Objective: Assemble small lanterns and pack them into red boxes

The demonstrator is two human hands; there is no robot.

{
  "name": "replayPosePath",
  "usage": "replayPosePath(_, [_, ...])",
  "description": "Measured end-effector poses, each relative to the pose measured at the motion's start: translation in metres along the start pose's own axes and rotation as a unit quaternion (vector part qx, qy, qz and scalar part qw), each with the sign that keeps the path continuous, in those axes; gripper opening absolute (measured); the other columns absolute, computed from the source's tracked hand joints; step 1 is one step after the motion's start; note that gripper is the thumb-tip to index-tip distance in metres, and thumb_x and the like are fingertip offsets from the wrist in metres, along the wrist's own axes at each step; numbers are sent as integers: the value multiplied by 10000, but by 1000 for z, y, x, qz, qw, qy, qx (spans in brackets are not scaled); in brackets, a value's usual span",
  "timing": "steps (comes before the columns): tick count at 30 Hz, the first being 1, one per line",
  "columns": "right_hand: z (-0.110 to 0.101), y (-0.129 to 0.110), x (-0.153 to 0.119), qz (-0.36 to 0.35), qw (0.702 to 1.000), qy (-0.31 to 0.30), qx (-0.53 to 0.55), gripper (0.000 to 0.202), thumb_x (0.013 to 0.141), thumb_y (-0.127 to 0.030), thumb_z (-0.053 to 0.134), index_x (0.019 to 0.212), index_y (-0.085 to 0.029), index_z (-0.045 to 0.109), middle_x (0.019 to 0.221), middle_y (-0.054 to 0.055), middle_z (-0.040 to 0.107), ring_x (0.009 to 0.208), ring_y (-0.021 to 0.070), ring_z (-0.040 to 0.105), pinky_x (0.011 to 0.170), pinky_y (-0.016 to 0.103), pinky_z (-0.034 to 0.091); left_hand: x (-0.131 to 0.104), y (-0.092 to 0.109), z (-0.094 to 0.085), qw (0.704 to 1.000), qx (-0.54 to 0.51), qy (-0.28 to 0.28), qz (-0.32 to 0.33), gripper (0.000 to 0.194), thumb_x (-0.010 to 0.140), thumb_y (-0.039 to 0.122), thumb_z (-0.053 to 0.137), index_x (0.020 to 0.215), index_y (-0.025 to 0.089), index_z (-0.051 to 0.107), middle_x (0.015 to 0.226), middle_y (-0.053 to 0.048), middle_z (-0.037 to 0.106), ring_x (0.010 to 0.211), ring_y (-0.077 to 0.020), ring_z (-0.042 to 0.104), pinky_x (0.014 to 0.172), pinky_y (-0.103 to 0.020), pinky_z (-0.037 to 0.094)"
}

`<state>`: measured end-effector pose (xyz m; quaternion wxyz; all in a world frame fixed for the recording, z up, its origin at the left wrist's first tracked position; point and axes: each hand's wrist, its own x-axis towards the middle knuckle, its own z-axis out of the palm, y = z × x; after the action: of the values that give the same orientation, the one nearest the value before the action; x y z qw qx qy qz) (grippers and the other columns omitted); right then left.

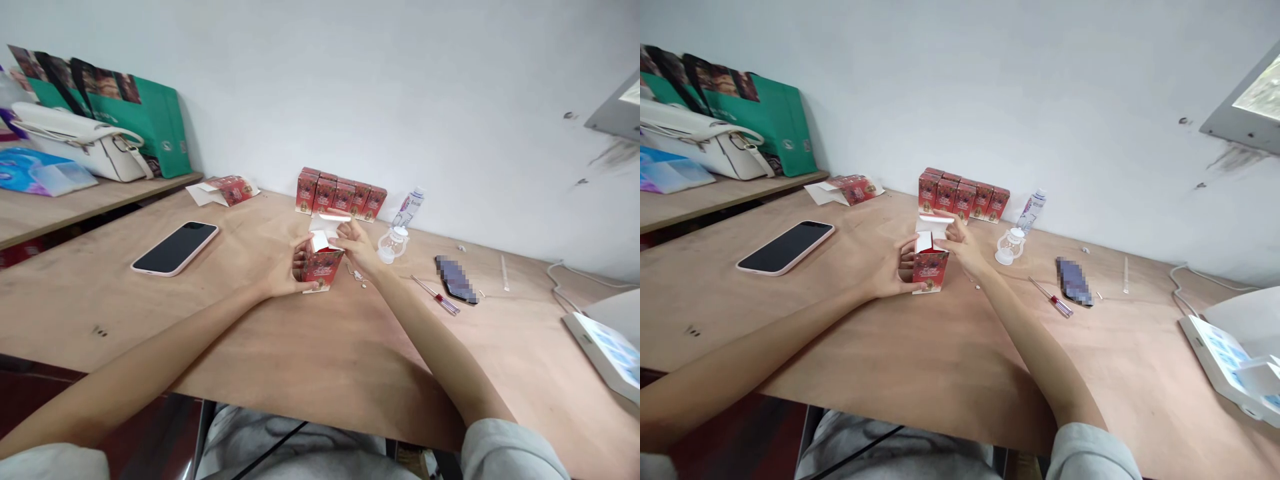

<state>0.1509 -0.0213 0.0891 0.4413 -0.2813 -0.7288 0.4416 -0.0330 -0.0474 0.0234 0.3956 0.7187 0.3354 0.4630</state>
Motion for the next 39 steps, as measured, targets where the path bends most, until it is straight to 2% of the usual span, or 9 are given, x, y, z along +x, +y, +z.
replayPosePath(2, [-1,-1,-2,-38,999,-2,-2,471,719,-460,581,1143,-273,502,1237,42,572,1088,224,567,926,405,454,0,1,0,1000,3,-6,9,988,571,277,786,1380,329,222,1354,-106,431,1085,-271,572,920,-473,488])
replayPosePath(4, [-5,-2,-5,-68,997,-30,4,417,748,-472,540,1099,-248,549,1222,51,585,1111,231,556,961,416,428,-1,4,0,1000,-1,-10,5,991,577,278,781,1390,331,217,1345,-106,438,1103,-277,561,923,-473,486])
replayPosePath(8, [-12,-2,-11,-103,992,-73,-20,452,820,-546,444,1135,-245,565,1224,61,588,1158,235,528,980,419,412,-1,11,-1,1000,-1,-9,-15,1031,548,277,791,1406,314,219,1289,-110,493,1134,-295,539,949,-494,461])
replayPosePath(13, [-6,1,-12,-152,978,-45,-138,362,868,-501,459,1112,-280,609,1266,42,555,1211,192,485,1038,390,364,-1,11,-1,1000,-11,-14,-21,1079,564,294,784,1426,354,138,1353,-101,438,1059,-271,585,862,-448,515])
replayPosePath(17, [2,4,-12,-163,965,-4,-208,365,910,-469,394,1148,-289,605,1284,41,539,1204,165,492,1046,378,365,0,4,0,1000,-12,-11,-20,1147,594,294,769,1429,382,-14,1381,-117,396,1048,-260,581,822,-437,532])
replayPosePath(20, [3,4,-12,-166,960,9,-225,356,923,-438,383,1160,-290,605,1255,42,560,1186,155,507,1032,367,383,1,1,0,1000,-9,-23,-9,1151,622,291,753,1422,383,-69,1390,-137,369,1055,-258,567,821,-442,531])
replayPosePath(27, [1,-1,-12,-176,954,0,-243,355,933,-419,368,1170,-295,602,1217,39,588,1166,148,521,1011,345,401,0,6,0,999,-4,-29,-26,1144,644,324,741,1422,381,-97,1403,-134,353,1116,-270,531,852,-451,513])
replayPosePath(35, [0,-6,-12,-173,952,16,-253,344,927,-417,390,1154,-289,615,1168,37,627,1116,154,561,969,342,439,0,1,-3,999,23,-43,-22,1176,629,370,748,1427,348,-116,1419,-146,336,1122,-278,533,872,-452,510])
replayPosePath(39, [-3,-5,-14,-201,943,1,-265,336,925,-404,401,1151,-281,617,1190,42,613,1102,149,571,972,342,438,0,0,-1,999,28,-45,-9,1148,629,385,737,1435,336,-79,1425,-144,327,1162,-288,511,899,-458,496])
